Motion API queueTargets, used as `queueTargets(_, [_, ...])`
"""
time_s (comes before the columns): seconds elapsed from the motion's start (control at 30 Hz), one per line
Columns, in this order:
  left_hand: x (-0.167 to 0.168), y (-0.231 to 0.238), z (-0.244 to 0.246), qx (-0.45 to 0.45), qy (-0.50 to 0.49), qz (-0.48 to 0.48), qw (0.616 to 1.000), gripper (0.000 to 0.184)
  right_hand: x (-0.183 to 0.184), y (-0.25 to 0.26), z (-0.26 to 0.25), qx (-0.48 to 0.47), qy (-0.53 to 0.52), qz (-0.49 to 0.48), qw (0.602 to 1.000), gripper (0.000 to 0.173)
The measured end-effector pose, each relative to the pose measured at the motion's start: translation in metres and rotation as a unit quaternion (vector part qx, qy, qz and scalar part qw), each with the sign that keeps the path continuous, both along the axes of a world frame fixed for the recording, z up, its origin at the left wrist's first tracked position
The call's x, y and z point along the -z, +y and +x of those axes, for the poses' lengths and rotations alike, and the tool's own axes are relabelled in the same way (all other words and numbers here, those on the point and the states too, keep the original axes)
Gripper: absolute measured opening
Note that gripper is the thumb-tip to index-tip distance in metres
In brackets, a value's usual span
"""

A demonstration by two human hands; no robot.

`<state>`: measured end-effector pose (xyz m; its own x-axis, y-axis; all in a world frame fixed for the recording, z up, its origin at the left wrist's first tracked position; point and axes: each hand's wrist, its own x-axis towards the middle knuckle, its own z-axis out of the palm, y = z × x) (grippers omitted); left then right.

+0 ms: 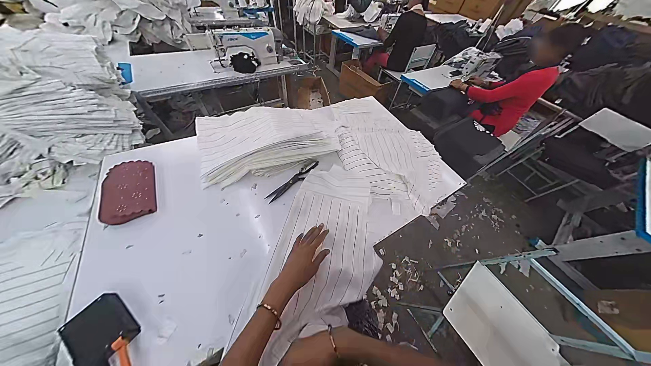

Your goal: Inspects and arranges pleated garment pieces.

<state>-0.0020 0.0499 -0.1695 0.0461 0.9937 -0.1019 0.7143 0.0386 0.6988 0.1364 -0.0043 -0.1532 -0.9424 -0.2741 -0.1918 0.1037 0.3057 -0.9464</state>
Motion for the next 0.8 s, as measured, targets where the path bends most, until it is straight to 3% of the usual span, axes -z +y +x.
queueTargets(0.07, [0.027,-0.014,0.008,0.013,0.102,-0.088,0.991,0.068,-0.018,0.026,0.013,0.065,0.038,0.029,0.997,0.025])
queueTargets(0.13, [0.048,-0.045,0.008,-0.016,0.158,-0.024,0.987,0.07,-0.033,0.073,0.029,0.24,0.028,0.087,0.966,0.025])
queueTargets(0.23, [0.067,-0.096,0.006,-0.051,0.194,0.066,0.977,0.079,-0.019,0.146,0.05,0.509,-0.051,0.22,0.831,0.033])
queueTargets(0.3, [0.064,-0.119,0.007,-0.06,0.198,0.075,0.976,0.08,0.002,0.193,0.052,0.575,-0.108,0.279,0.762,0.044])
queueTargets(0.37, [0.06,-0.135,0.01,-0.069,0.19,0.06,0.977,0.077,0.017,0.219,0.044,0.57,-0.155,0.314,0.743,0.052])
queueTargets(0.47, [0.052,-0.14,0.017,-0.106,0.13,0.028,0.985,0.073,0.008,0.221,0.014,0.537,-0.16,0.334,0.758,0.037])
queueTargets(0.57, [0.04,-0.127,0.029,-0.178,-0.055,0.047,0.981,0.088,-0.037,0.176,-0.026,0.485,-0.094,0.312,0.811,0.036])
queueTargets(0.63, [0.036,-0.116,0.049,-0.262,-0.208,0.156,0.929,0.102,-0.061,0.12,-0.046,0.381,-0.043,0.258,0.887,0.034])
queueTargets(0.67, [0.023,-0.11,0.057,-0.311,-0.271,0.187,0.892,0.097,-0.068,0.094,-0.052,0.322,-0.007,0.215,0.922,0.032])
queueTargets(0.73, [-0.014,-0.1,0.062,-0.421,-0.372,0.222,0.797,0.059,-0.078,0.062,-0.052,0.239,0.082,0.13,0.959,0.027])
queueTargets(0.8, [-0.042,-0.096,0.048,-0.48,-0.414,0.277,0.722,0.046,-0.087,0.062,-0.046,0.227,0.199,0.05,0.952,0.029])
